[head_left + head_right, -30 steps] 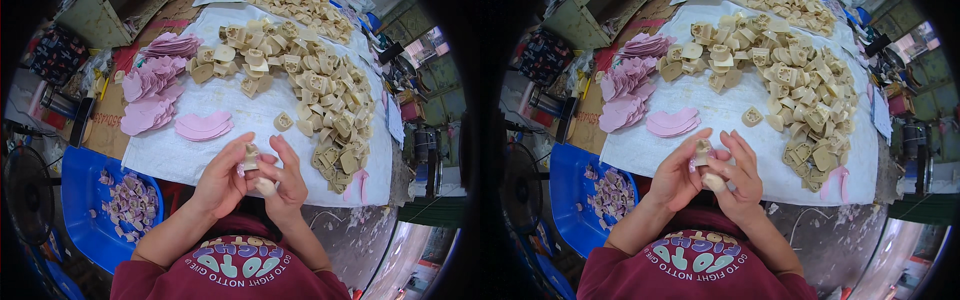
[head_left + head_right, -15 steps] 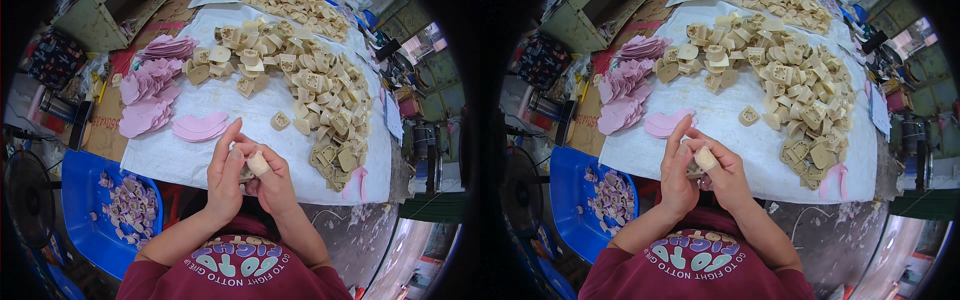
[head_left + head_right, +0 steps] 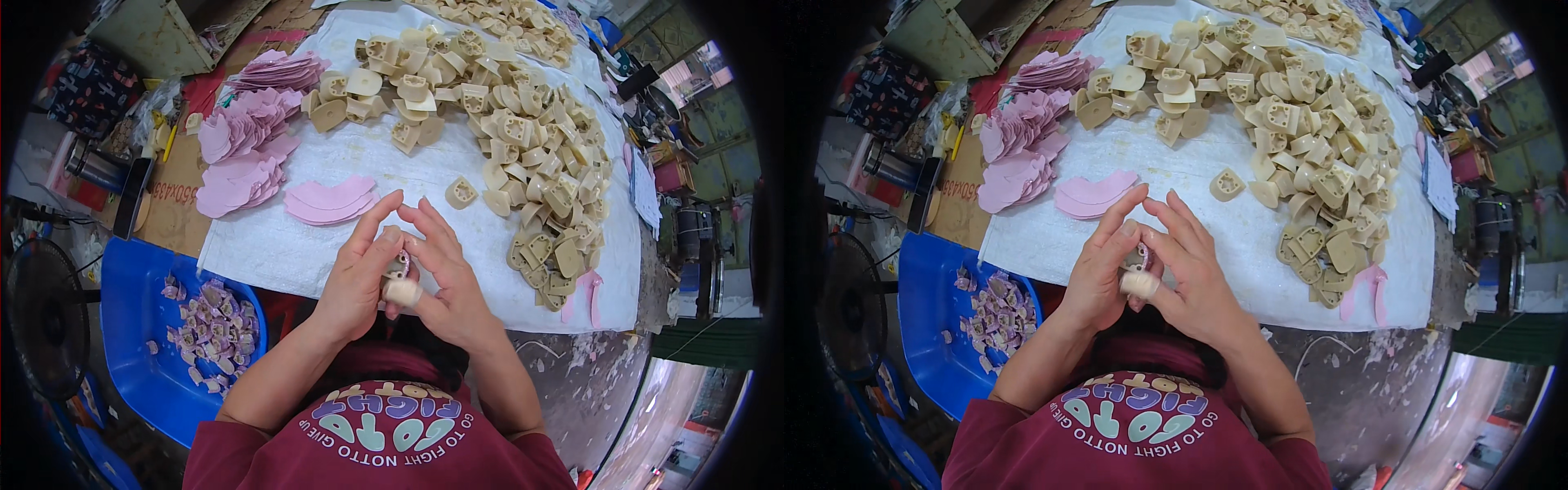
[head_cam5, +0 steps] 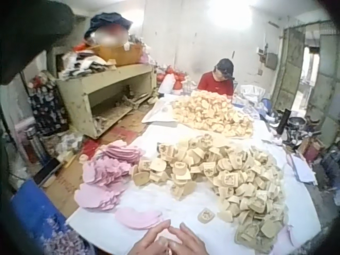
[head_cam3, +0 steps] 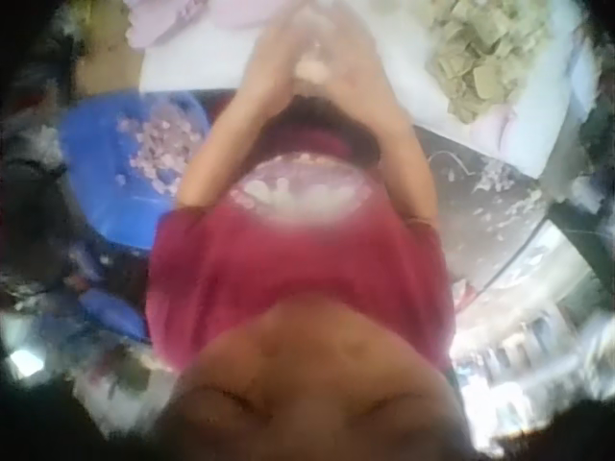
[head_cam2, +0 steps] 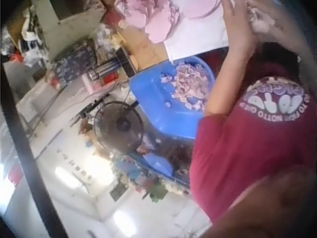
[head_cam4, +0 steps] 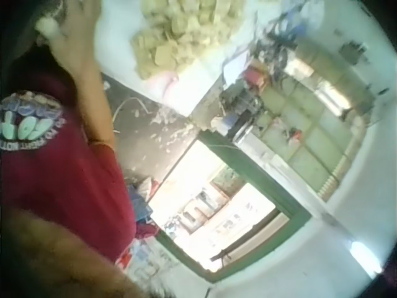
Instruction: The person repeatedly picks up pink foam heart cutouts and beige plastic molds from a table. They insert the foam hearts into the molds, press them together to secure the fit, and then place the assembled units into a blue bin. The process is continuous and repetitive throughout the clip.
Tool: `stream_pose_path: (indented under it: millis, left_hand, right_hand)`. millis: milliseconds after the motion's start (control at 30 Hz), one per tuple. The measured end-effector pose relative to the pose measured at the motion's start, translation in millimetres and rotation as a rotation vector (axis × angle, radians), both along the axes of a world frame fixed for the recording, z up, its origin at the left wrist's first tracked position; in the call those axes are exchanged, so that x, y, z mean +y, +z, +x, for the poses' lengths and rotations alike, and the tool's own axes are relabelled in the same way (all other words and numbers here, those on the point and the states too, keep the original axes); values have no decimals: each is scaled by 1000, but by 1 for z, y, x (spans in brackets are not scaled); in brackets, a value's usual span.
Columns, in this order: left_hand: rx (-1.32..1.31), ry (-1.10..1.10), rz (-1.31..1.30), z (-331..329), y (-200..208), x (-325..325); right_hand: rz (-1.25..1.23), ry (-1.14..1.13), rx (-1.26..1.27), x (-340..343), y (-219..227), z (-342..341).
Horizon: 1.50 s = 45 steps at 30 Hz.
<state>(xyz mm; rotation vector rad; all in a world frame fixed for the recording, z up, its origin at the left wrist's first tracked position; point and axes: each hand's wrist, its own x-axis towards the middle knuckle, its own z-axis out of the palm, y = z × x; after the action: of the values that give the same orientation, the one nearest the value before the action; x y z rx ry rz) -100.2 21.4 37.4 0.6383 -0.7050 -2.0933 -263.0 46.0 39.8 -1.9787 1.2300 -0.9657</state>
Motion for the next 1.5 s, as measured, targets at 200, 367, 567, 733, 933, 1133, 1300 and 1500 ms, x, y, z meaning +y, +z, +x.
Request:
stream_pose_path:
  millis: [200, 367, 567, 733, 933, 1133, 1300, 1500]
  left_hand:
    - [23, -147, -58, 9, 6, 6]
    - [214, -149, -12, 8, 9, 10]
    - [187, -70, -78, 2, -1, 12]
    - [154, -57, -200, 6, 14, 10]
    - [-477, -3, -957, 24, 4, -10]
    - [-845, -23, -1501, 23, 5, -12]
    - [-984, -81, -1576, 25, 26, -12]
    - [-1029, -74, -1530, 24, 27, -14]
  right_hand:
    - [-59, -40, -9, 0, 2, -1]
    - [-99, 28, -60, -2, 9, -9]
    - [268, 93, -750, 2, 0, 2]
    - [398, 232, -932, 5, 19, 0]
    - [465, -43, -917, 9, -10, -5]
    - [722, -196, -880, 9, -10, -18]
    - [681, -123, -774, 7, 5, -21]
    - [351, -155, -400, 14, 6, -12]
